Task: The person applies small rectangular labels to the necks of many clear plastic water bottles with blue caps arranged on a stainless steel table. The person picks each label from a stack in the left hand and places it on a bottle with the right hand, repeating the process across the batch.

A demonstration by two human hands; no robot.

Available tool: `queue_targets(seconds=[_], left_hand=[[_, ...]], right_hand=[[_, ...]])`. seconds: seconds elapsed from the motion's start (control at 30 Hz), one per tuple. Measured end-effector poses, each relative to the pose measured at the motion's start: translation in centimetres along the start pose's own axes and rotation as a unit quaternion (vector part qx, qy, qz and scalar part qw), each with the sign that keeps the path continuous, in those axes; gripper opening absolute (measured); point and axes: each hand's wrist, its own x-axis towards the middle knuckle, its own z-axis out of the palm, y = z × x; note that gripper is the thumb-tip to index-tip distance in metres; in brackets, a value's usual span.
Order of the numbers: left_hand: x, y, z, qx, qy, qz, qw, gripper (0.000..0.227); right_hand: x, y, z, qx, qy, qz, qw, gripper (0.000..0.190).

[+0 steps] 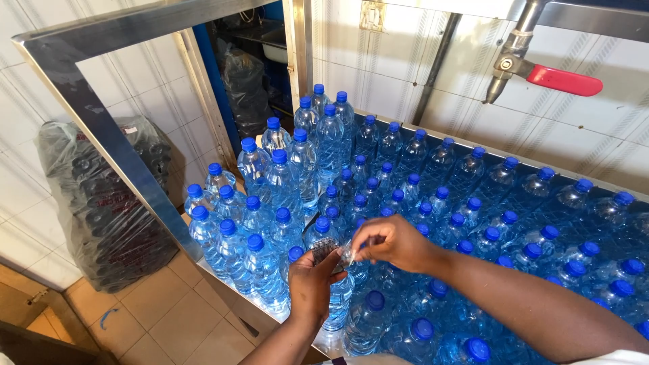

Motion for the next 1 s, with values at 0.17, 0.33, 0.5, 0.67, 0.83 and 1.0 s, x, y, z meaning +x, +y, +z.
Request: queue_targets(seconds=[0.17, 0.33, 0.5, 0.67, 0.83, 1.0], left_hand=[[0.6, -0.7, -0.5, -0.01, 0.006, -0.012, 1.0, 0.021], [-0.1, 0.4, -0.3, -0.051, 0.022, -0.048, 0.997, 0.035], [-0.8, 1.0, 0.3, -0.075, 0.032, -0.075, 0.994, 0.035], [-0.9, 0.8, 0.4, -0.071, 0.025, -0.072, 0.995, 0.033], [-0.8, 0.5, 0.1, -0.076, 0.042, -0.075, 0.993, 0.034], [-0.6, 0.4, -0.3, -0.085, 0.04, -0.073, 0.993, 0.032]], right_hand=[[1.9, -1.3, -3.7, -0.09, -0.147, 0.321, 0.931, 0.034], [1.3, 13.6, -10.6, -0.271, 0.088, 0.341, 0.896, 0.034], [1.5, 21.6, -12.4, -0.293, 0.118, 0.306, 0.898, 0.02], [3.1, 25.6, -11.8, -0.296, 0.042, 0.274, 0.914, 0.016], [3.0, 25.2, -10.2, -0.309, 0.129, 0.218, 0.917, 0.006], [1.8, 20.5, -9.0, -0.477, 0.112, -0.01, 0.872, 0.03]])
